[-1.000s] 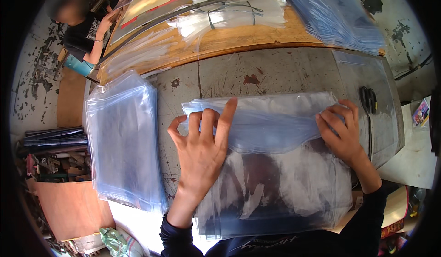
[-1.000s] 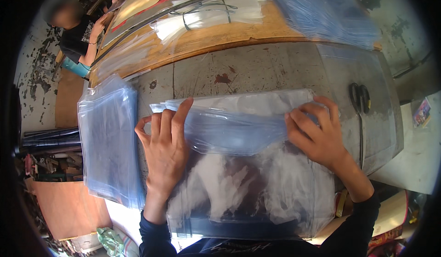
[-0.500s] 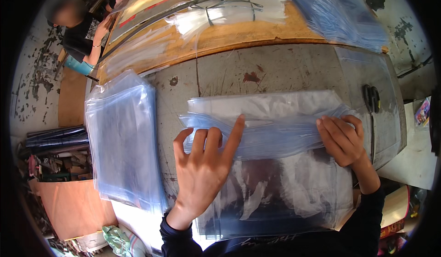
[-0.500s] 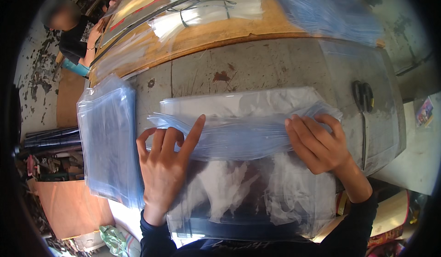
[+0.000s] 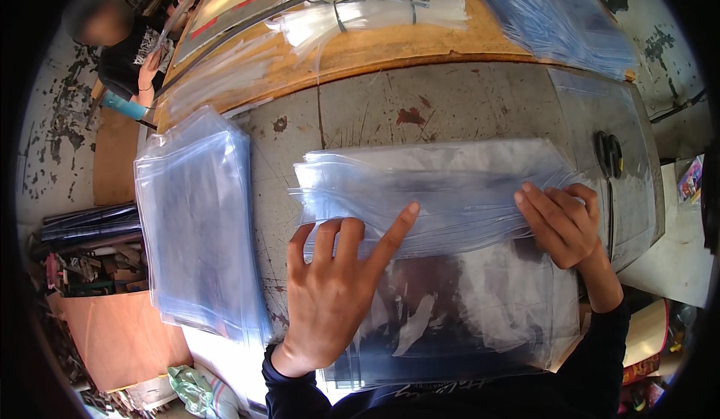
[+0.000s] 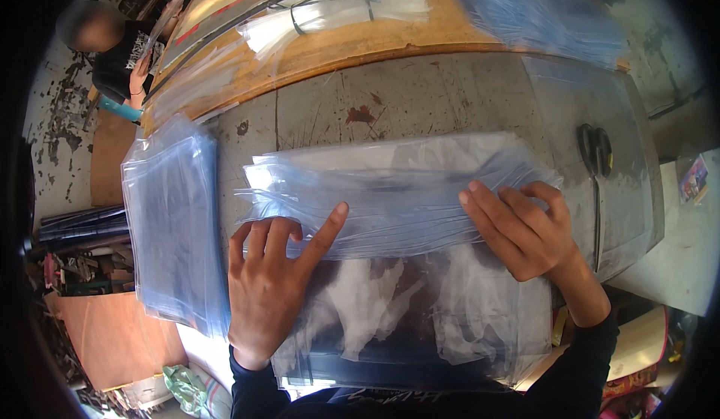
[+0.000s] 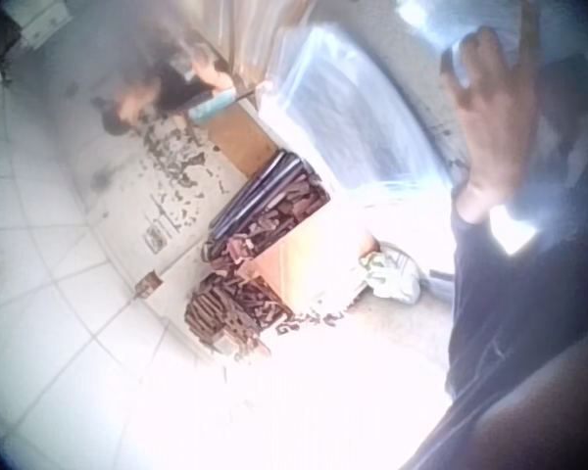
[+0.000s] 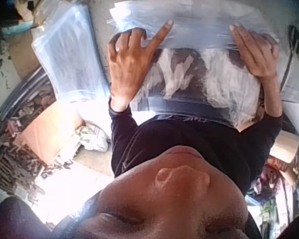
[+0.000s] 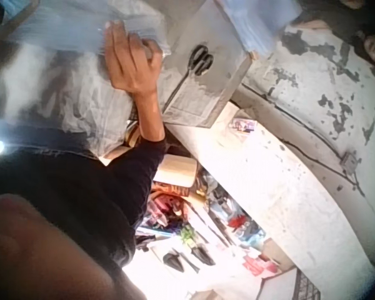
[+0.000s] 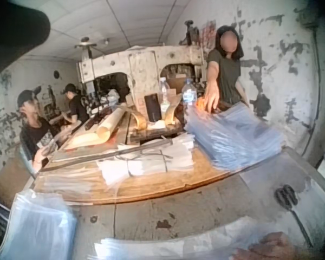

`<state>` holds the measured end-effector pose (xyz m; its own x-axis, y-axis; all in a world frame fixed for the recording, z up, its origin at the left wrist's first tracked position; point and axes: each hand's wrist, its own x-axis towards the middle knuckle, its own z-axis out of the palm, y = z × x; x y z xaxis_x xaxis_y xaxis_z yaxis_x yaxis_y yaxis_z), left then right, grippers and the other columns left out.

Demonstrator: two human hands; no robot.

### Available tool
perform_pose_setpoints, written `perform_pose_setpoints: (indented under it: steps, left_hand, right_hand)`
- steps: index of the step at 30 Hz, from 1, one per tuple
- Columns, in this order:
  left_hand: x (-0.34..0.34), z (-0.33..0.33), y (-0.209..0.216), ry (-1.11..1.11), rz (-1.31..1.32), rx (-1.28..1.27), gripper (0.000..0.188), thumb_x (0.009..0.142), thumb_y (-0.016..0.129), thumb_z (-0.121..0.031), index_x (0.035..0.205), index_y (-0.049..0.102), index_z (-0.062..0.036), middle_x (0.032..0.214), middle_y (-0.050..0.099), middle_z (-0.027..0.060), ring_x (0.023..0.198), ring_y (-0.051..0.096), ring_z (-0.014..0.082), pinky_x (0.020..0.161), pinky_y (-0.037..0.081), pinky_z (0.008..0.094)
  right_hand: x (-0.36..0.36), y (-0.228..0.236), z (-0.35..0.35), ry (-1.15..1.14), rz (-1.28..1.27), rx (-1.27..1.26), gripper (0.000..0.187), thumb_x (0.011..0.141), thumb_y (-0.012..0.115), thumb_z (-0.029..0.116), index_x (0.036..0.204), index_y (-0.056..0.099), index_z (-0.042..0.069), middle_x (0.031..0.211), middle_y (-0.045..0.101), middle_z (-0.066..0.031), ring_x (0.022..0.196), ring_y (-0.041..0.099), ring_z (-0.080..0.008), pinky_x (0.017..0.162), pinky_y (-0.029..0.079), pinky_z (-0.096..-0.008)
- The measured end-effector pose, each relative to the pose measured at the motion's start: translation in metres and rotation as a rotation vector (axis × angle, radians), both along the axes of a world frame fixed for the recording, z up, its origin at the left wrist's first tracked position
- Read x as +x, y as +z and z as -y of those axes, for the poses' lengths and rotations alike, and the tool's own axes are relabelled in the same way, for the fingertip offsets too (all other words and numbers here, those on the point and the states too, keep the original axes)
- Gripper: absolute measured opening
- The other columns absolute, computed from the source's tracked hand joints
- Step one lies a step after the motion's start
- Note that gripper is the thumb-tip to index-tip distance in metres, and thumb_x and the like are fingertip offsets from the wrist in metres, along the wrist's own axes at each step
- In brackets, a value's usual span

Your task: The person organizes plastic bags on a workbench by aligning, stacking, and sorting them by hand.

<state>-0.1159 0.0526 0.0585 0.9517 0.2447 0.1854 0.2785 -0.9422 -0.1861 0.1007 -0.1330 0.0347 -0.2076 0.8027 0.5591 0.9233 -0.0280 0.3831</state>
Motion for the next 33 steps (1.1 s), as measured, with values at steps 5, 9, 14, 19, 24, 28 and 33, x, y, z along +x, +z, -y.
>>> perform_pose_setpoints:
  steps: [5, 9, 14, 19, 24, 28, 33]
  left_hand:
    - [-0.001, 0.0, 0.0, -0.012, -0.021, 0.001, 0.073, 0.071, 0.058, -0.002, 0.134, 0.043, -0.0356, 0.08, 0.045, 0.0007, 0.078, 0.051, 0.0151, 0.079, 0.046, 0.0379]
    - [-0.001, 0.0, -0.002, -0.011, -0.01, -0.015, 0.073, 0.071, 0.058, -0.001, 0.134, 0.042, -0.0354, 0.08, 0.045, 0.0008, 0.078, 0.051, 0.0154, 0.079, 0.046, 0.038]
    - [-0.001, -0.001, -0.002, -0.009, -0.005, 0.012, 0.072, 0.072, 0.057, -0.001, 0.133, 0.043, -0.0351, 0.08, 0.044, 0.0007, 0.076, 0.05, 0.0148, 0.078, 0.046, 0.0372]
    - [0.001, 0.001, 0.001, 0.0, -0.024, -0.016, 0.068, 0.073, 0.057, -0.002, 0.132, 0.045, -0.0331, 0.081, 0.044, 0.002, 0.077, 0.05, 0.0168, 0.077, 0.046, 0.0374]
    - [0.0, 0.0, 0.0, -0.001, -0.032, -0.041, 0.065, 0.074, 0.055, -0.004, 0.132, 0.046, -0.0312, 0.082, 0.044, 0.0034, 0.079, 0.05, 0.0191, 0.077, 0.044, 0.0383]
    - [0.001, -0.001, -0.003, -0.01, -0.016, -0.001, 0.07, 0.071, 0.057, -0.002, 0.133, 0.044, -0.0334, 0.081, 0.043, 0.0013, 0.075, 0.049, 0.0155, 0.076, 0.046, 0.0351]
    - [0.001, 0.0, -0.002, -0.009, -0.014, -0.015, 0.072, 0.071, 0.056, -0.001, 0.134, 0.043, -0.0324, 0.082, 0.043, 0.0023, 0.075, 0.048, 0.0169, 0.076, 0.046, 0.035]
  right_hand:
    - [0.001, 0.001, 0.0, 0.011, 0.0, 0.026, 0.021, 0.076, 0.061, 0.015, 0.094, 0.07, 0.009, 0.098, 0.067, -0.0013, 0.074, 0.055, -0.012, 0.068, 0.042, -0.0278]
    - [0.0, 0.0, 0.0, 0.018, -0.012, 0.029, 0.021, 0.076, 0.062, 0.015, 0.095, 0.07, 0.011, 0.098, 0.066, -0.0006, 0.074, 0.056, -0.0129, 0.068, 0.042, -0.0295]
    - [0.0, -0.003, 0.003, 0.04, -0.023, 0.077, 0.022, 0.072, 0.066, 0.015, 0.093, 0.07, 0.01, 0.088, 0.064, 0.0005, 0.075, 0.056, -0.0136, 0.069, 0.043, -0.0321]
    - [0.002, -0.008, 0.003, 0.051, 0.012, 0.103, 0.02, 0.071, 0.067, 0.013, 0.09, 0.071, 0.01, 0.083, 0.062, 0.0012, 0.075, 0.057, -0.013, 0.07, 0.044, -0.0332]
    - [0.002, -0.007, 0.002, 0.056, 0.022, 0.1, 0.019, 0.07, 0.067, 0.012, 0.089, 0.071, 0.01, 0.082, 0.061, 0.0017, 0.074, 0.057, -0.0123, 0.071, 0.045, -0.0333]
    - [0.0, -0.005, 0.002, 0.063, 0.022, 0.087, 0.017, 0.072, 0.066, 0.015, 0.088, 0.07, 0.009, 0.081, 0.061, 0.0009, 0.074, 0.057, -0.0127, 0.073, 0.045, -0.0341]
    - [-0.005, 0.028, -0.004, 0.076, -0.442, -0.195, 0.024, 0.072, 0.07, 0.017, 0.09, 0.067, 0.003, 0.086, 0.061, -0.0053, 0.074, 0.059, -0.0175, 0.065, 0.05, -0.0324]
